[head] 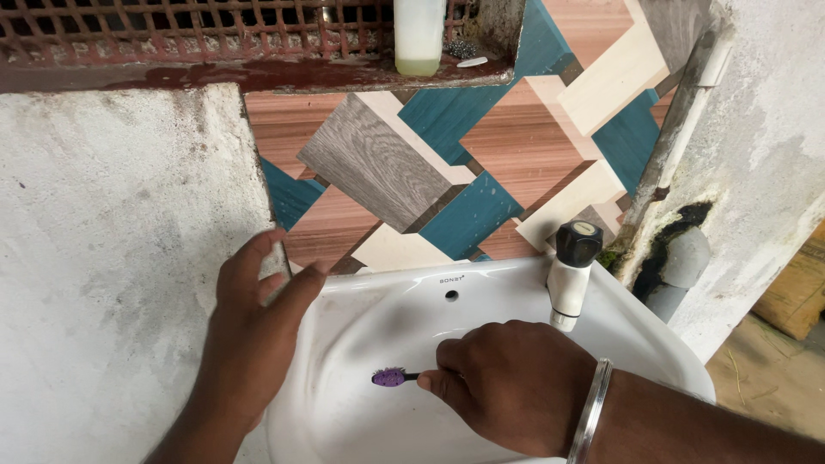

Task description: The person scrubs a white ceramic sink using a purple toothbrush, focusing on the basin, drain, and rim. They then rinse the sink and their hands under running water from the faucet.

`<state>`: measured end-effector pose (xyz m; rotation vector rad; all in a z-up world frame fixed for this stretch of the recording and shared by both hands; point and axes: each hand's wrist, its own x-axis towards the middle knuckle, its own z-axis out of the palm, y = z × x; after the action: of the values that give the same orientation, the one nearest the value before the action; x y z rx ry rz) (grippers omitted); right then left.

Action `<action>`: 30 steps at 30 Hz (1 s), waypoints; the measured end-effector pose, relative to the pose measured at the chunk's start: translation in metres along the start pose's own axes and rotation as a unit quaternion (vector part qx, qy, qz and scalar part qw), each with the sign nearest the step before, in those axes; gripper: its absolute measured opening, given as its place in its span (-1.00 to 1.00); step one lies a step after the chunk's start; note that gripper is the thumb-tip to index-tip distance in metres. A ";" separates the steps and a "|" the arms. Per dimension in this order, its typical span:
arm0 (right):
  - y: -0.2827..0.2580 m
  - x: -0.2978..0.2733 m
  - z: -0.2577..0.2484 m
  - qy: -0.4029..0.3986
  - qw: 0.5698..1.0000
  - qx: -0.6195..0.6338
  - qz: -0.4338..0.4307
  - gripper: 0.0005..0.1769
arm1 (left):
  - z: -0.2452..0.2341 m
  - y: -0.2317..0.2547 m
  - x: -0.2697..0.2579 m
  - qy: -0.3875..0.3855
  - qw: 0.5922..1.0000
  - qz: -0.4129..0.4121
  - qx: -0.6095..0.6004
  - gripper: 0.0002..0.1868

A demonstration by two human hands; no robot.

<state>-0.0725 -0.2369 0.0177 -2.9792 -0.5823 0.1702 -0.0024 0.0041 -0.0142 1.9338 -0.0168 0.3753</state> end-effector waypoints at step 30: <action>0.041 0.032 0.037 -0.223 0.974 0.038 0.001 -0.34 | 0.021 -0.026 0.008 -0.127 0.928 -0.128 0.325 -0.45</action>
<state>-0.0323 -0.2599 -0.0266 -2.8702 -0.5937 0.8558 0.0157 -0.0032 -0.0423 2.5921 0.2145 -0.0670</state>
